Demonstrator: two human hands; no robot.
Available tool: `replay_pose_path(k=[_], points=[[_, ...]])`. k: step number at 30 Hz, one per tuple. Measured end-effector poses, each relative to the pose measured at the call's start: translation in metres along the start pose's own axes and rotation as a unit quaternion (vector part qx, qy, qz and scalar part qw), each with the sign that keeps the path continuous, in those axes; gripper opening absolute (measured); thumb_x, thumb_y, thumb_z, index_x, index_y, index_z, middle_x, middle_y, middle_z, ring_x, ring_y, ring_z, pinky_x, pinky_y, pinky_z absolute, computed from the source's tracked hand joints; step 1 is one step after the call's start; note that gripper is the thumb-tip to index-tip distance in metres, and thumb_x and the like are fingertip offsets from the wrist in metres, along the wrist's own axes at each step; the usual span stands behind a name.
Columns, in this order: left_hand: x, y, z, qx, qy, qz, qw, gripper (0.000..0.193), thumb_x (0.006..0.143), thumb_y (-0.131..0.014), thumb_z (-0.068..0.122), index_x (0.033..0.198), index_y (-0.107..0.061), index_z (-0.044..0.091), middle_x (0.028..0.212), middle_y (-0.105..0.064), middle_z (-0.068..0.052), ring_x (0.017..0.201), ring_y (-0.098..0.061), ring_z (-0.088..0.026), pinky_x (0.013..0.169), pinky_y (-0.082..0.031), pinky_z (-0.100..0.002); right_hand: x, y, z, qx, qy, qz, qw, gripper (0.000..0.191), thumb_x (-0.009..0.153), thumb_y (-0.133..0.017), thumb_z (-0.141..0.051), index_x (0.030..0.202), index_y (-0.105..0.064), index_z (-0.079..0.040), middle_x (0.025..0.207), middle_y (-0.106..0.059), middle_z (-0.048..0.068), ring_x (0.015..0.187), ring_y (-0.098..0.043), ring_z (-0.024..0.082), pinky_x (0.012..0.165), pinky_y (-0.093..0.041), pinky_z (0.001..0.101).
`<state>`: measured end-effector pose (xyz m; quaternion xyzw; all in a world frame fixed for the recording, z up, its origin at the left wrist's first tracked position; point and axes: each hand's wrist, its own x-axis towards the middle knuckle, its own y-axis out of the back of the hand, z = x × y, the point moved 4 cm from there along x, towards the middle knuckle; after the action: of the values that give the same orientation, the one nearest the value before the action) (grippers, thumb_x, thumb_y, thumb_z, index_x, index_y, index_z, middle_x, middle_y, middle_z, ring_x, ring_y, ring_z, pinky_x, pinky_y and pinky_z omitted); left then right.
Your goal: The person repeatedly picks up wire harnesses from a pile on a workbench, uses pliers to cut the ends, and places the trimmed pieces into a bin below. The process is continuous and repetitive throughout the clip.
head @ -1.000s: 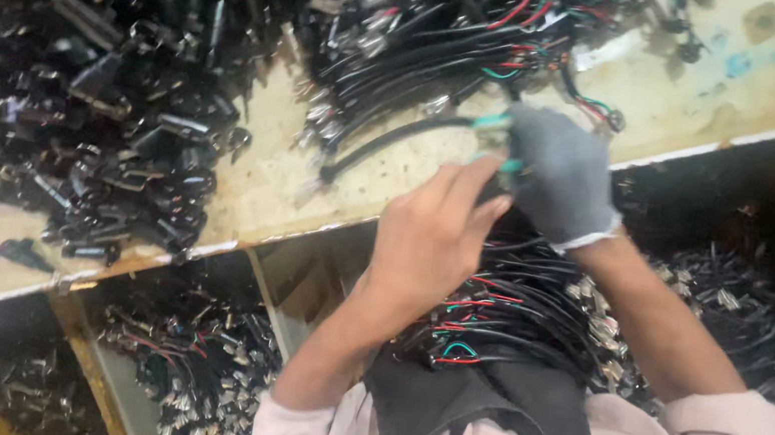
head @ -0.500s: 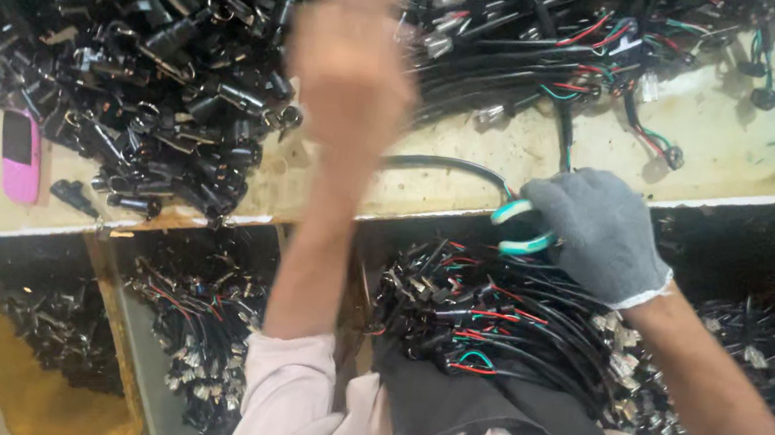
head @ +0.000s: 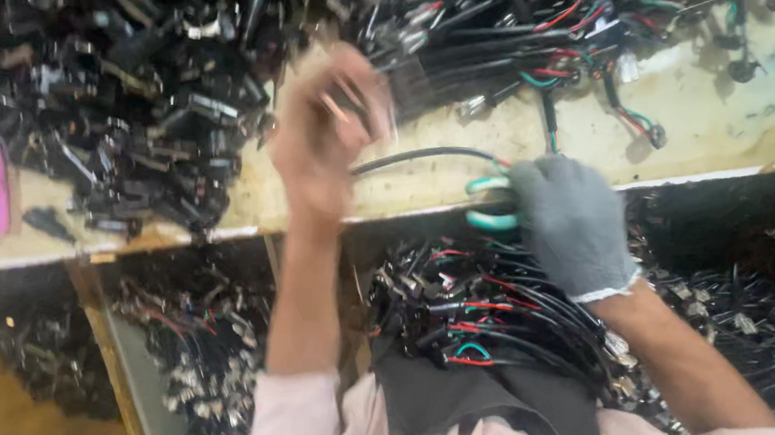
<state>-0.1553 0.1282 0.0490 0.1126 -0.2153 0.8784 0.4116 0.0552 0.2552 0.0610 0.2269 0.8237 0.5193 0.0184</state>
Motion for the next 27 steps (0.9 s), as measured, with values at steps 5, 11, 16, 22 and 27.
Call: replay_pose_path(k=[5,11,16,22,27], points=[[-0.086,-0.055,0.015,0.091,0.243,-0.111,0.959,0.034,0.108,-0.060,0.026,0.133,-0.064,0.003,0.109,-0.065,-0.008,0.102,-0.060,-0.015,0.092,-0.049,-0.028,-0.005,0.000,-0.003,0.125,-0.045,-0.025,0.991,0.044,0.078,-0.068,-0.002,0.122,-0.061,-0.001,0.103,-0.068,0.020,0.092,-0.067,0.040,0.074,-0.054,0.0463],[-0.116,-0.068,0.004,0.096,0.334,-0.136,0.928,0.027,0.103,-0.059,0.015,0.124,-0.066,-0.001,0.101,-0.074,-0.007,0.089,-0.068,-0.014,0.083,-0.055,-0.028,-0.040,0.004,-0.032,0.100,0.206,-0.073,0.971,0.038,0.067,-0.078,-0.015,0.102,-0.067,-0.006,0.087,-0.071,0.015,0.067,-0.066,0.034,0.058,-0.051,0.0458],[-0.116,-0.078,0.011,0.314,0.211,-0.130,0.917,0.025,0.098,-0.071,0.011,0.118,-0.066,-0.002,0.099,-0.072,-0.014,0.088,-0.069,-0.022,0.078,-0.054,-0.031,-0.042,-0.001,-0.018,0.259,0.022,0.017,0.966,0.019,0.091,-0.072,-0.015,0.108,-0.064,-0.011,0.088,-0.066,0.010,0.074,-0.067,0.028,0.064,-0.051,0.0377],[-0.131,-0.082,0.006,0.131,0.228,-0.141,0.955,0.025,0.102,-0.068,0.016,0.122,-0.068,0.000,0.098,-0.073,-0.007,0.090,-0.072,-0.016,0.085,-0.057,-0.030,-0.063,0.011,-0.028,0.781,-0.121,0.139,0.597,0.020,0.100,-0.071,-0.012,0.092,-0.053,-0.010,0.075,-0.051,0.005,0.064,-0.046,0.019,0.063,-0.038,0.0342],[-0.132,-0.088,0.014,0.043,0.211,-0.128,0.968,0.042,0.103,-0.070,0.023,0.135,-0.060,-0.002,0.107,-0.072,-0.015,0.097,-0.070,-0.019,0.091,-0.056,-0.030,-0.067,-0.004,-0.021,0.886,-0.162,0.171,0.399,0.022,0.096,-0.066,-0.011,0.088,-0.046,-0.012,0.064,-0.041,0.001,0.053,-0.034,0.012,0.048,-0.031,0.0299]])
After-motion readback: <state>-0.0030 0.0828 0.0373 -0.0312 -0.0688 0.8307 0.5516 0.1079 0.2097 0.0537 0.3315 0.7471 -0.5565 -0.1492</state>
